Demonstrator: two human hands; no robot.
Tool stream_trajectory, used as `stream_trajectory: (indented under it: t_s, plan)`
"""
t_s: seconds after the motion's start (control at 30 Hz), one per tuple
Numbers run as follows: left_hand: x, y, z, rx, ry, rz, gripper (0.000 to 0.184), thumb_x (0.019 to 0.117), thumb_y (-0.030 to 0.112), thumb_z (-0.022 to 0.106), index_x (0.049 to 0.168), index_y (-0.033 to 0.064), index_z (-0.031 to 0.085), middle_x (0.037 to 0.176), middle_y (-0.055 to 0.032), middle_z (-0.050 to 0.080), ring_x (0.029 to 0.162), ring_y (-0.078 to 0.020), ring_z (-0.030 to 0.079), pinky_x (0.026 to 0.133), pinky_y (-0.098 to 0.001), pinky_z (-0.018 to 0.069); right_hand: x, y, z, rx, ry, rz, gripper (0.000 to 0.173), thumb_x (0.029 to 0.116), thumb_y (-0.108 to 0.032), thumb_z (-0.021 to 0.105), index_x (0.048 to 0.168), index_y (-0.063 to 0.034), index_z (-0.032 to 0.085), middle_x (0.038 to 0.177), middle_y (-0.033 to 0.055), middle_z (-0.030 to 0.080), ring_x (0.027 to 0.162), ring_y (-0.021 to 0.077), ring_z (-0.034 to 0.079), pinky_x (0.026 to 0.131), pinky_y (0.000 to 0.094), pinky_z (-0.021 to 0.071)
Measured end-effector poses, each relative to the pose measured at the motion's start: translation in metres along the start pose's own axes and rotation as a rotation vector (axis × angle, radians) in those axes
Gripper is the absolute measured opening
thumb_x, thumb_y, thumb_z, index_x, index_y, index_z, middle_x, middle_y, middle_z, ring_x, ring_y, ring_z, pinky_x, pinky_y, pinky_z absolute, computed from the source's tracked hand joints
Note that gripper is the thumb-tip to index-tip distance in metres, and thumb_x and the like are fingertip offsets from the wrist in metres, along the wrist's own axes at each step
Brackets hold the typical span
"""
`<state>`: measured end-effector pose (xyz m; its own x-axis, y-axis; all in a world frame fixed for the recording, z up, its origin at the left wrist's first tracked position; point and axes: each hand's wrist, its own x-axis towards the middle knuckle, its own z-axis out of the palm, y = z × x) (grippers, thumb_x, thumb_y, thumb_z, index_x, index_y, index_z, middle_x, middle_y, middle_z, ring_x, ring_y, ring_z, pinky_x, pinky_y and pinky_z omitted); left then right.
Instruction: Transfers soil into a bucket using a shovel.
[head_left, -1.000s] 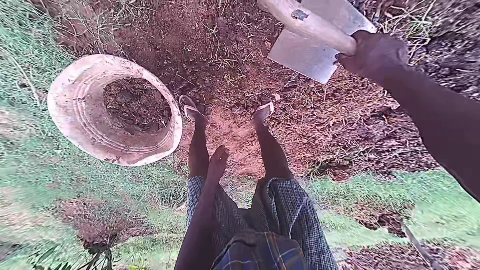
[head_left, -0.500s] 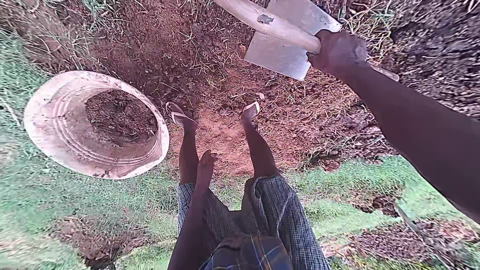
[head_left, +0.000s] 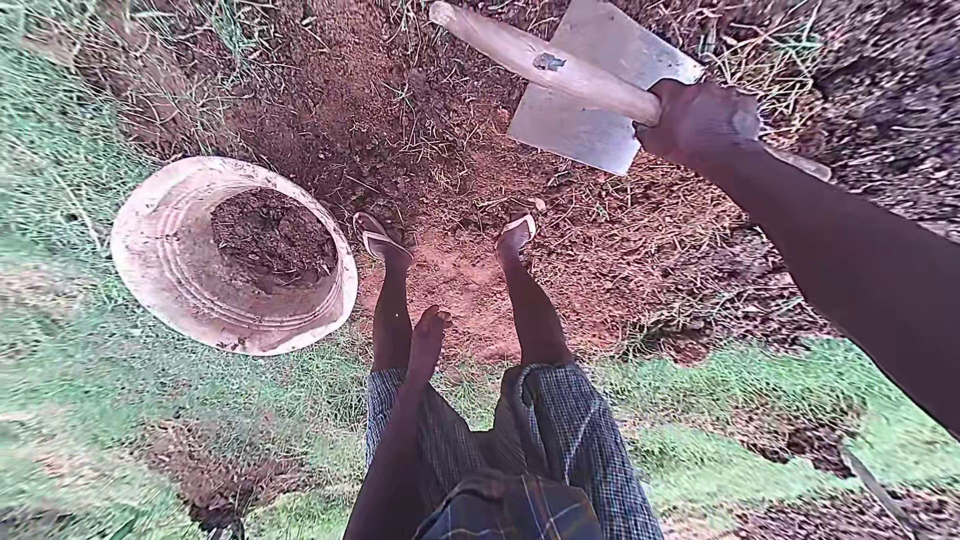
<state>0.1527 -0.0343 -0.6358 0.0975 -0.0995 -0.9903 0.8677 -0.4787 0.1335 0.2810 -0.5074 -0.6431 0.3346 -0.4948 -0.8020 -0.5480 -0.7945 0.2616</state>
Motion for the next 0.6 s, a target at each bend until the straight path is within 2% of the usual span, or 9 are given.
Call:
stream_trajectory:
  t_s: [0.1, 0.23, 0.4, 0.6]
  plan:
    - [0.0, 0.0, 0.005, 0.006, -0.019, -0.013, 0.043, 0.1102, 0.019, 0.038, 0.146, -0.006, 0.043, 0.126, -0.0212, 0.064, 0.105, -0.0207, 0.067, 0.087, -0.0363, 0.0554, 0.0, 0.0, 0.0, 0.011, -0.01, -0.008, 0.041, 0.096, -0.028, 0.064, 0.129, -0.0061, 0.056, 0.109, 0.0393, 0.063, 0.102, 0.0636, 0.06, 0.072, 0.0788, 0.0424]
    - [0.003, 0.008, 0.015, 0.034, -0.032, -0.035, 0.045, 0.1106, 0.019, 0.038, 0.148, -0.0054, 0.042, 0.13, -0.0229, 0.061, 0.108, -0.0231, 0.066, 0.09, -0.0379, 0.0553, 0.0, 0.0, -0.002, 0.007, -0.007, -0.003, 0.039, 0.0943, -0.029, 0.065, 0.126, -0.0081, 0.059, 0.109, 0.0363, 0.065, 0.102, 0.0608, 0.062, 0.072, 0.0771, 0.0433]
    - [0.009, 0.028, 0.024, 0.038, 0.055, 0.005, 0.041, 0.1109, 0.017, 0.037, 0.145, -0.0049, 0.044, 0.124, -0.0189, 0.064, 0.102, -0.0196, 0.067, 0.083, -0.0352, 0.0554, 0.003, 0.003, 0.002, 0.015, 0.012, -0.044, 0.039, 0.0913, -0.028, 0.068, 0.123, -0.0072, 0.059, 0.107, 0.0331, 0.066, 0.1, 0.0575, 0.064, 0.071, 0.0742, 0.0457]
    - [-0.006, 0.04, 0.051, 0.04, 0.094, 0.06, 0.042, 0.111, 0.018, 0.037, 0.144, -0.0057, 0.044, 0.12, -0.0182, 0.066, 0.099, -0.0186, 0.067, 0.081, -0.0341, 0.0558, 0.0, 0.005, 0.0, 0.04, 0.0, -0.11, 0.035, 0.0905, -0.022, 0.067, 0.12, -0.0062, 0.059, 0.105, 0.03, 0.068, 0.099, 0.0533, 0.067, 0.071, 0.0703, 0.0479]
